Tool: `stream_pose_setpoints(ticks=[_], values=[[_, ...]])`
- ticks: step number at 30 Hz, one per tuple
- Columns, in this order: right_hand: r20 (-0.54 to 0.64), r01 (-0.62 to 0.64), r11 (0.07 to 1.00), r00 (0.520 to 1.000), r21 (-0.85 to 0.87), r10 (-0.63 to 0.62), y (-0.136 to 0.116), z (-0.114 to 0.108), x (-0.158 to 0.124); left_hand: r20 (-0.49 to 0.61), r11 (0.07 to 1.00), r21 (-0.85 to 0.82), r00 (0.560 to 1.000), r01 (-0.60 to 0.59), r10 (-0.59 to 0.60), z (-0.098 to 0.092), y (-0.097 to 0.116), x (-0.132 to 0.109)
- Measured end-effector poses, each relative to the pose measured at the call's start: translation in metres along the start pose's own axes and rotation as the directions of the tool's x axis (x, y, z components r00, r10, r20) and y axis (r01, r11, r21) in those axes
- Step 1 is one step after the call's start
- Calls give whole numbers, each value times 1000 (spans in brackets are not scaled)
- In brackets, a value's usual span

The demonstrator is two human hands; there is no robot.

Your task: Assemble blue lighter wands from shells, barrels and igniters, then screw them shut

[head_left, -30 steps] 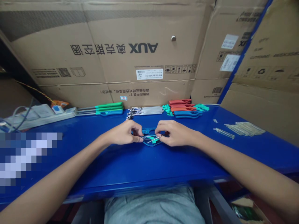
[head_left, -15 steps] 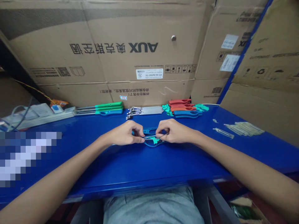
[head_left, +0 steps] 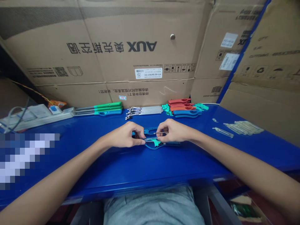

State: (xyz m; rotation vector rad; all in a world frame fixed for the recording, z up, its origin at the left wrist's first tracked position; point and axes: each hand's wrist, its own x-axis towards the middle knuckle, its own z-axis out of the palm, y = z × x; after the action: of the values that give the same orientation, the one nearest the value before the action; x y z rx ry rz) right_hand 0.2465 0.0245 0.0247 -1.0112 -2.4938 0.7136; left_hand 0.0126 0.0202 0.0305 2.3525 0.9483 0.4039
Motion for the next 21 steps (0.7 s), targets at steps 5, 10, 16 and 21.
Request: stream_pose_setpoints(ticks=[5,10,16,21], values=[[18,-13,1000,1000,1,13,-3,0,-1,5,1000,15,1000,0,0,0,1,-1],[12,-26,999,1000,-41,27,0,1,-1,14,1000,7,1000,-13,13,0,-3,0],[-13,11,996,1000,-85,-12,2,2,-1,26,997,70,999,-24,22,-1,-3,-1],[-29,23,993,999,-117,-26,2,0,-1,-17,993,111,999,-29,31,-2,-1,-2]])
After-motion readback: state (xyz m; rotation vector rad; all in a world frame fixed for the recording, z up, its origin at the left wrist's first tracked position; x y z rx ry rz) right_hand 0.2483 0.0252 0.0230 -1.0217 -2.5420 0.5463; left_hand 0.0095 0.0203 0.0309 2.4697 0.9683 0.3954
